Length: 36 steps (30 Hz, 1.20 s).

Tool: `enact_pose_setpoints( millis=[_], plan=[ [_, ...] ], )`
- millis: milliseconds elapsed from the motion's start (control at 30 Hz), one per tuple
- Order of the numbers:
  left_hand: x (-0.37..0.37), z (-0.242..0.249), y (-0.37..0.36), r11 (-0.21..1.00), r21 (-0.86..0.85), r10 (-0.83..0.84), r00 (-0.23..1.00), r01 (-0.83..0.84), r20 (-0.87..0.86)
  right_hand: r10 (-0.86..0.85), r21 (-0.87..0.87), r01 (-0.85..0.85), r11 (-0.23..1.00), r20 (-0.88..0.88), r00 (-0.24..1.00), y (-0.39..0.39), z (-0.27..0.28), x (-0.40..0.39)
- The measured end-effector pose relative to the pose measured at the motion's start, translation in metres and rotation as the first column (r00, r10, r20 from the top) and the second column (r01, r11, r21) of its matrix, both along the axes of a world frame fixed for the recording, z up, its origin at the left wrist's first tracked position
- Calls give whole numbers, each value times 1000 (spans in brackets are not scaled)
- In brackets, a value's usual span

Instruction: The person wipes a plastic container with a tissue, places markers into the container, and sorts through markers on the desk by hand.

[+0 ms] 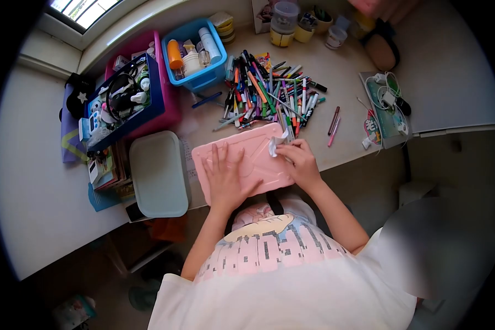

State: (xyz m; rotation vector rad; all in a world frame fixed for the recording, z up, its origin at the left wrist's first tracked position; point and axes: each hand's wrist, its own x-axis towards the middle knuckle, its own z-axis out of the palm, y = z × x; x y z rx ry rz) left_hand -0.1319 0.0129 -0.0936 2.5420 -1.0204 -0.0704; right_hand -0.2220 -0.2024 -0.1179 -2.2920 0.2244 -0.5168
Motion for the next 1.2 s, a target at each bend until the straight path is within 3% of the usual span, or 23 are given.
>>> enact_pose_setpoints(
  millis=[133, 233, 300, 367, 433, 467, 500, 533, 700, 800, 900, 967, 1100, 1200],
  plan=[
    [-2, -3, 0, 1000, 9, 13, 1000, -13, 10, 17, 17, -19, 1000, 101, 995, -8, -4, 58],
    [3, -2, 2, 999, -43, 29, 1000, -29, -1, 104, 30, -106, 994, 52, 993, 0, -6, 46],
    [1, 5, 1, 1000, -1, 16, 997, -17, -70, 111, 31, -112, 993, 31, 993, 0, -11, 33],
    [0, 5, 2, 1000, -14, 25, 999, -25, -27, 70, 51, -72, 996, 44, 997, 0, -7, 32],
    [-4, -9, 6, 986, -149, -66, 997, 71, 36, 20, 81, -24, 996, 51, 998, 9, -3, 54],
    [-7, -16, 9, 987, -150, -57, 998, 61, 34, 7, 33, -8, 999, 44, 999, 15, -1, 65],
    [-7, -17, 10, 965, -199, -154, 983, 171, 96, -6, -14, 7, 1000, 42, 999, 18, 0, 73],
    [-5, -19, 12, 929, -238, -249, 955, 283, 163, 120, -110, -114, 987, 50, 992, 17, -4, 70],
    [-5, -17, 9, 917, -328, -181, 970, 227, 164, 66, -196, -68, 978, -14, 998, -7, -6, 59],
    [-9, -15, 10, 921, -325, -171, 973, 213, 155, 213, -302, -191, 934, 42, 976, 26, -8, 81],
    [-7, -16, 11, 918, -341, -164, 976, 204, 143, 373, -290, -348, 892, 37, 927, 45, -10, 100],
    [-5, -15, 12, 909, -362, -160, 975, 206, 152, 378, -268, -365, 891, -3, 926, 20, -3, 91],
    [-4, -14, 10, 914, -362, -139, 978, 186, 153, 142, -211, -148, 966, -44, 989, -25, 2, 64],
    [-7, -12, 10, 912, -373, -139, 984, 170, 110, 201, -220, -183, 958, 60, 978, 8, -9, 77]
  ],
)
